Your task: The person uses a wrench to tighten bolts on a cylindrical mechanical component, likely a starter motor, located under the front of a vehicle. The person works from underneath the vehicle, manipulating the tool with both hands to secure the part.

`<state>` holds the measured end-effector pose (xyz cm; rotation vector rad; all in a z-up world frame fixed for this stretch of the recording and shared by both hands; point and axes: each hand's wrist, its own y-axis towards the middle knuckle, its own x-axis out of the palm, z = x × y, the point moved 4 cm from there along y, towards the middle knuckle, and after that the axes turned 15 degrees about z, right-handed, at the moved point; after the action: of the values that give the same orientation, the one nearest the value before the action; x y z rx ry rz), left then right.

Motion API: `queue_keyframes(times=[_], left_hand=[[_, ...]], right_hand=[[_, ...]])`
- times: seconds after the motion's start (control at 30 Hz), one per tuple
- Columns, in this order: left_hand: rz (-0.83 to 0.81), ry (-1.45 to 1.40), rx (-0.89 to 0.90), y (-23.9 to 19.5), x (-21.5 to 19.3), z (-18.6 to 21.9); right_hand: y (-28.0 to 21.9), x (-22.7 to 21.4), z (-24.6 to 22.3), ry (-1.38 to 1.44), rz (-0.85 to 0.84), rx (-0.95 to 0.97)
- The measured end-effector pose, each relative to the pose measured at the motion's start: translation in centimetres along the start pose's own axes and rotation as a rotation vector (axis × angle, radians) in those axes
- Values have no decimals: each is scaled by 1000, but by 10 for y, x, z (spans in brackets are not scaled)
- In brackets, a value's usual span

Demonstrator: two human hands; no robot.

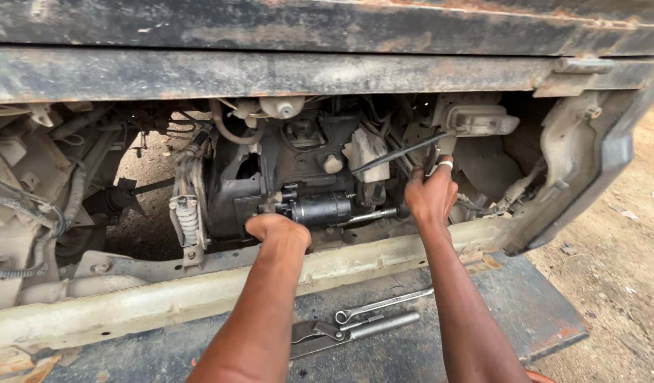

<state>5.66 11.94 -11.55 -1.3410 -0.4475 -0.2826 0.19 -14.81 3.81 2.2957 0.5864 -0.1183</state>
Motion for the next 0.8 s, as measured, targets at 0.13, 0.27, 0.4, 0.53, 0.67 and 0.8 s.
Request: queue_keyframes(times=[0.13,0.27,0.4,0.53,0.67,0.8], left_hand=[[142,-47,-105,-7,9,-1],[143,-106,-167,-32,9,-1],[108,-132,-164,-43,0,0],[90,-91,-130,-50,-5,1],[31,-82,-108,-63,-7,3],[-21,-63,-104,-77,-12,4]], right_hand=[[-3,11,2,11,-17,12],[-2,16,8,85,2,84],[-3,18,13,65,-7,132],[-8,23,14,160,-59,332],[-9,26,4,-19,11,149],[-12,31,2,-51,-36,66]])
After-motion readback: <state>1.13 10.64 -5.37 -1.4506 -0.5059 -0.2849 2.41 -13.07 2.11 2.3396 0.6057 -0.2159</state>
